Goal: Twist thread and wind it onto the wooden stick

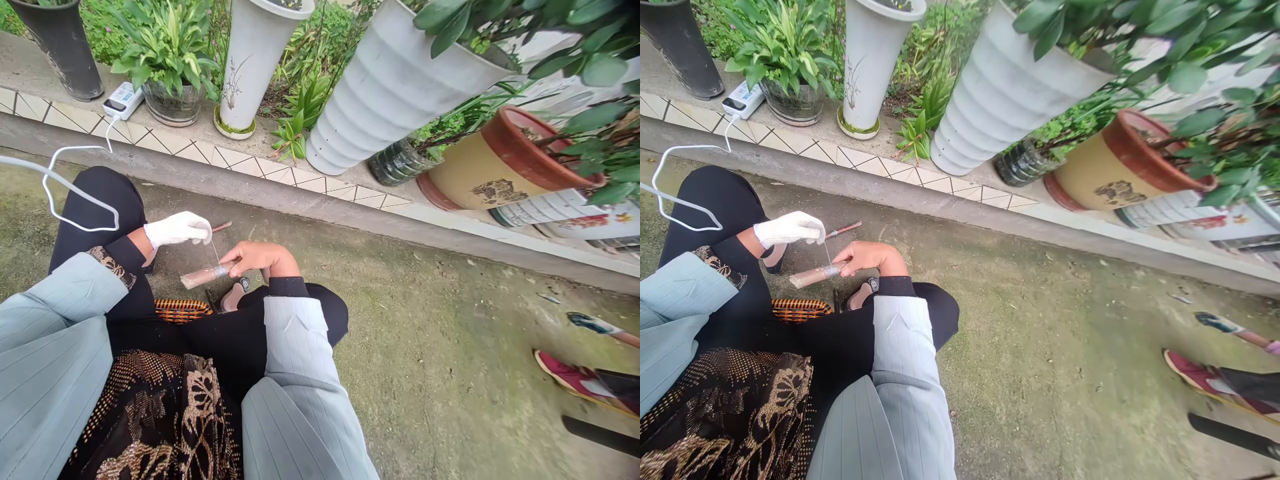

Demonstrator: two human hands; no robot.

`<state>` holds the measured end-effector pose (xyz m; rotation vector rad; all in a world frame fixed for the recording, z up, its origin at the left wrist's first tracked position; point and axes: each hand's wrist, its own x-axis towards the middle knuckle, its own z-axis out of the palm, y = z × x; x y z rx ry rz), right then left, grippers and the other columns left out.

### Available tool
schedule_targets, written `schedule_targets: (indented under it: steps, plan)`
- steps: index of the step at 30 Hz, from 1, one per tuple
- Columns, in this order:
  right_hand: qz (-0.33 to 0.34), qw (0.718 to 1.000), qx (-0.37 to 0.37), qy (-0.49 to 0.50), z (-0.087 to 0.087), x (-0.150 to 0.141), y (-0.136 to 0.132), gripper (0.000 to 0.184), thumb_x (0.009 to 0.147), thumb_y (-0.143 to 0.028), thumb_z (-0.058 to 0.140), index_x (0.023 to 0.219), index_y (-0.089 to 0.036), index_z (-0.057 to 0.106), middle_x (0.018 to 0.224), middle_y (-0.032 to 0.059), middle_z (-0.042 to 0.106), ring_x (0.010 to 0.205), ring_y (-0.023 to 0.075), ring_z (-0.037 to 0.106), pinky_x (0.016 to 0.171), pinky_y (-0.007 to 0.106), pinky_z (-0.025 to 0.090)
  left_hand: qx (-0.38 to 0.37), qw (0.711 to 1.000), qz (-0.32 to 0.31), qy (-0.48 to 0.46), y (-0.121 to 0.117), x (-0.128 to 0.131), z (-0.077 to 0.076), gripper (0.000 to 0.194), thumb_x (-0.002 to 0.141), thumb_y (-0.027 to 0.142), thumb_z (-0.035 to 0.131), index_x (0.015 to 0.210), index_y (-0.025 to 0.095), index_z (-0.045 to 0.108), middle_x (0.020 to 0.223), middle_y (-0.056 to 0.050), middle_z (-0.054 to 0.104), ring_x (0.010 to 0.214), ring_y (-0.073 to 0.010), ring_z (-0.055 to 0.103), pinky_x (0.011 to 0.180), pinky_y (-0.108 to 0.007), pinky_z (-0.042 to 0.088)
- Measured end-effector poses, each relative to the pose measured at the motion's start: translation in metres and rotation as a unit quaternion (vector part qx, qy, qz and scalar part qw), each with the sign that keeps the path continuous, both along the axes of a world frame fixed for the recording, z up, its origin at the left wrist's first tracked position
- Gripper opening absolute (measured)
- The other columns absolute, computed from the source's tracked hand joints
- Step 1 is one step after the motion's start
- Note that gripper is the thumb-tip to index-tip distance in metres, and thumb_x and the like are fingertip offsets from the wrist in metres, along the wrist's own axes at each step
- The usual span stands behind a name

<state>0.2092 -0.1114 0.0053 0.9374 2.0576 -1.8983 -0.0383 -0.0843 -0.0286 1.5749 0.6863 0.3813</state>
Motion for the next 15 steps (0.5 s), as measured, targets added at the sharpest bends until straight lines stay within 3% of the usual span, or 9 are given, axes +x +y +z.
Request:
schedule_targets:
  steps: [2, 4, 6, 7, 9, 12, 13, 15]
  plan:
    - [-0.134, 0.984, 0.032, 0.111, 0.006, 0.002, -0.001, 0.043, 0.068, -0.034, 0.073, 0.106, -0.015, 0.07, 0.081, 0.0007, 0.067, 0.069, 0.0122, 0.056, 0.067, 0.025, 0.045, -0.004, 0.999, 0.026, -0.019, 0.0, 0.001, -0.003, 0.028, 0.081, 0.038, 0.062, 0.08, 0.01, 0.067, 0.071, -0.006, 0.064, 0.06, -0.0107, 0.053, 0.056, -0.021, 0.041]
    - [-0.302, 0.931, 0.096, 0.179, 0.008, 0.002, 0.001, 0.046, 0.072, -0.04, 0.069, 0.11, -0.014, 0.067, 0.085, 0.0028, 0.066, 0.07, 0.0122, 0.055, 0.068, 0.025, 0.046, 0.01, 0.999, 0.04, -0.019, -0.001, 0.004, -0.002, 0.028, 0.082, 0.038, 0.061, 0.081, 0.01, 0.067, 0.07, -0.005, 0.064, 0.059, -0.0108, 0.053, 0.055, -0.021, 0.041]
    - [-0.415, 0.879, 0.166, 0.169, 0.007, -0.001, 0.006, 0.043, 0.078, -0.042, 0.063, 0.109, -0.014, 0.065, 0.085, 0.0037, 0.065, 0.07, 0.0125, 0.055, 0.068, 0.026, 0.046, 0.038, 0.999, 0.036, -0.003, -0.001, 0.006, 0.004, 0.027, 0.084, 0.036, 0.058, 0.083, 0.011, 0.068, 0.068, -0.004, 0.064, 0.057, -0.0104, 0.053, 0.055, -0.021, 0.041]
    - [-0.439, 0.865, 0.204, 0.13, 0.007, -0.005, 0.009, 0.04, 0.08, -0.041, 0.06, 0.109, -0.014, 0.065, 0.084, 0.0038, 0.064, 0.071, 0.0133, 0.056, 0.069, 0.026, 0.046, 0.055, 0.998, 0.027, 0.012, -0.001, 0.007, 0.009, 0.026, 0.084, 0.035, 0.057, 0.084, 0.012, 0.069, 0.067, -0.003, 0.064, 0.056, -0.0103, 0.052, 0.055, -0.021, 0.04]
    - [-0.429, 0.857, 0.287, -0.007, 0.01, -0.014, 0.013, 0.031, 0.083, -0.035, 0.059, 0.106, -0.015, 0.066, 0.084, 0.0047, 0.064, 0.076, 0.0164, 0.058, 0.072, 0.028, 0.045, 0.097, 0.994, 0.009, 0.05, 0.002, 0.007, 0.021, 0.023, 0.083, 0.032, 0.056, 0.083, 0.014, 0.07, 0.064, -0.002, 0.063, 0.055, -0.0104, 0.052, 0.055, -0.021, 0.039]
    - [-0.29, 0.849, 0.369, -0.242, 0.021, -0.028, 0.013, 0.019, 0.08, -0.023, 0.063, 0.097, -0.017, 0.07, 0.089, 0.0093, 0.068, 0.085, 0.0216, 0.06, 0.075, 0.03, 0.043, 0.16, 0.982, -0.014, 0.104, 0.008, 0.005, 0.036, 0.015, 0.078, 0.027, 0.06, 0.074, 0.016, 0.07, 0.062, 0.0, 0.062, 0.058, -0.0115, 0.053, 0.056, -0.02, 0.038]
    - [-0.225, 0.857, 0.366, -0.286, 0.027, -0.031, 0.012, 0.016, 0.078, -0.02, 0.065, 0.093, -0.018, 0.071, 0.089, 0.0098, 0.068, 0.086, 0.0219, 0.06, 0.075, 0.03, 0.042, 0.172, 0.979, -0.015, 0.112, 0.01, 0.004, 0.039, 0.013, 0.075, 0.026, 0.062, 0.07, 0.016, 0.07, 0.062, 0.0, 0.062, 0.06, -0.0121, 0.054, 0.056, -0.02, 0.038]
    - [-0.089, 0.903, 0.295, -0.298, 0.038, -0.032, 0.01, 0.013, 0.075, -0.018, 0.067, 0.087, -0.019, 0.073, 0.081, 0.0068, 0.068, 0.079, 0.0197, 0.06, 0.071, 0.028, 0.041, 0.173, 0.98, 0.0, 0.099, 0.013, 0.002, 0.04, 0.011, 0.071, 0.025, 0.066, 0.065, 0.016, 0.069, 0.062, 0.0, 0.062, 0.062, -0.0132, 0.056, 0.057, -0.021, 0.039]
